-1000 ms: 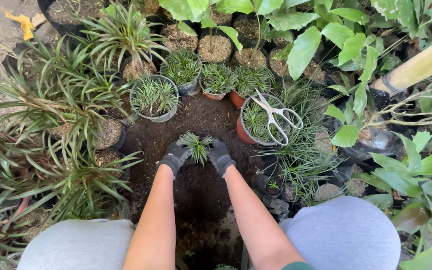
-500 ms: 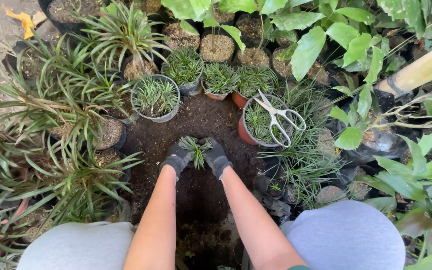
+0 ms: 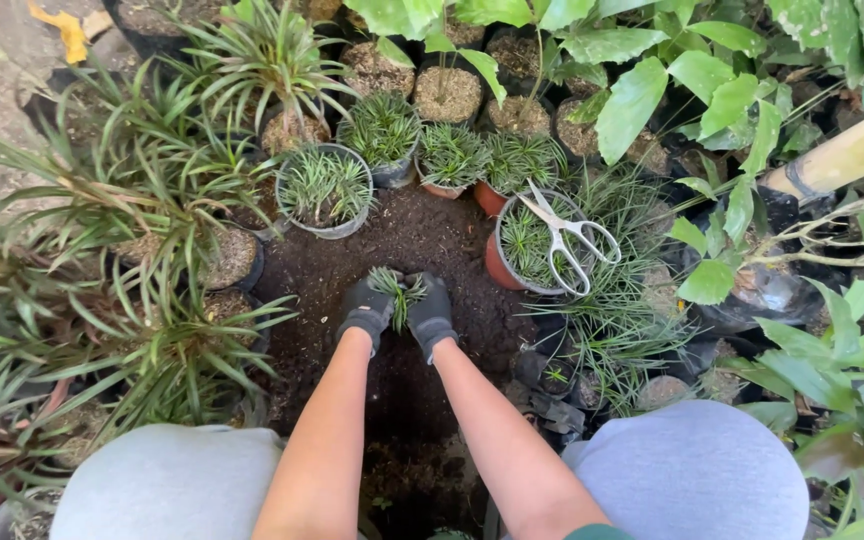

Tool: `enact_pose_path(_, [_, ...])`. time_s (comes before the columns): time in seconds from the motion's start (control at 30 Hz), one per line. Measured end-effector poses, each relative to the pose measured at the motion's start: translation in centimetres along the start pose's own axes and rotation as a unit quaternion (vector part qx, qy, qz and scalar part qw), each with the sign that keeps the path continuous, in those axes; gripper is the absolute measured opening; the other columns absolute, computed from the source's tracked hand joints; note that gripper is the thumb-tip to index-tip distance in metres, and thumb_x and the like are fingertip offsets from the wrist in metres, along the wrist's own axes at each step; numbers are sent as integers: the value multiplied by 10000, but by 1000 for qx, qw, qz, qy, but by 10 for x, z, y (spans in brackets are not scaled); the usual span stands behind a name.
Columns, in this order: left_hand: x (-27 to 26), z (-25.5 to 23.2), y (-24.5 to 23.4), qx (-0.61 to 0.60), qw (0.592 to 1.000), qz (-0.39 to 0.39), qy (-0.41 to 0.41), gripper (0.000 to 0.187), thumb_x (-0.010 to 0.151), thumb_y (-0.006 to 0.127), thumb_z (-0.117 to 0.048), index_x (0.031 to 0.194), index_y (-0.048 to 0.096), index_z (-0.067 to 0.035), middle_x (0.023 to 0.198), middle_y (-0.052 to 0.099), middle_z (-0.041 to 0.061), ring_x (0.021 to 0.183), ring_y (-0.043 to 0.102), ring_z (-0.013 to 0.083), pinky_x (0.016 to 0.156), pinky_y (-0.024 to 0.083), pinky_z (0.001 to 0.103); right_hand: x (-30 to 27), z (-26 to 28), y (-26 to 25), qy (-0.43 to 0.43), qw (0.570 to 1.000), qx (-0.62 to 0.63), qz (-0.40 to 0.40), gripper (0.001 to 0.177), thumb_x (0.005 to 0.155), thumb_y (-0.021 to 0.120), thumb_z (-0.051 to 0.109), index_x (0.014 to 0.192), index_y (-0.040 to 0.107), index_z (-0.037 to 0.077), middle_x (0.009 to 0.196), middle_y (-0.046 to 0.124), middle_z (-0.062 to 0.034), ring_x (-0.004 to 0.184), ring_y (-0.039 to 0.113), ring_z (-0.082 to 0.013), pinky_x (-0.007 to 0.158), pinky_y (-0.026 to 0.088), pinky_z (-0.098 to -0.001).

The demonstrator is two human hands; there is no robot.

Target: Planting a small seedling into a patch of soil among other potted plants in a nursery.

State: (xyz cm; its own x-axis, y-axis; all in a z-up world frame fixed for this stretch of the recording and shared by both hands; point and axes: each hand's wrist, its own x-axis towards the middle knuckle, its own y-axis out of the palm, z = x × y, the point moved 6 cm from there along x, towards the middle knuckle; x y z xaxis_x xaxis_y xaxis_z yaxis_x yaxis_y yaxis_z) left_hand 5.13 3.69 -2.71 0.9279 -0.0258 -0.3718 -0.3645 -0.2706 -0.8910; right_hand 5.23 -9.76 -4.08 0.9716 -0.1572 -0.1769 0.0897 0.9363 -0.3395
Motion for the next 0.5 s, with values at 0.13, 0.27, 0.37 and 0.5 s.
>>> enact_pose_path(0.13, [1, -6, 12, 7, 1000, 6, 16, 279, 895, 681, -271, 1119, 788, -144, 1217, 754, 89, 1228, 659, 298, 1042, 540, 421, -13, 1, -15, 30, 995, -97, -14, 189, 782, 780, 82, 961, 762, 139, 943, 775, -89, 983, 728, -282, 886, 592, -398])
enact_pose_path(0.27, [45, 42, 92, -343, 927, -30, -151, 322, 713, 672, -413, 1027, 724, -365, 1154, 737, -116, 1212, 646, 197, 1053, 538, 360, -11, -13, -28, 76, 980, -180, -37, 119, 846, 703, 208, 944, 748, 260, 966, 769, 7, 1054, 707, -243, 943, 583, -385])
enact_pose_path(0.37, [28, 26, 67, -337, 928, -28, -156, 283, 877, 544, -347, 1090, 717, -277, 1158, 744, 5, 1185, 672, 271, 1013, 573, 435, -12, -2, -38, 59, 979, -186, -56, 122, 861, 690, 264, 943, 780, 259, 980, 781, 5, 1015, 716, -279, 944, 583, -420])
enact_pose_path(0.5, [27, 22, 77, -313, 933, -28, -176, 268, 944, 510, -317, 1051, 721, -193, 1153, 743, 75, 1161, 685, 293, 965, 587, 452, -11, -16, -30, 73, 985, -138, -76, 154, 882, 702, 248, 1006, 791, 225, 1023, 776, -43, 1076, 696, -286, 946, 581, -421])
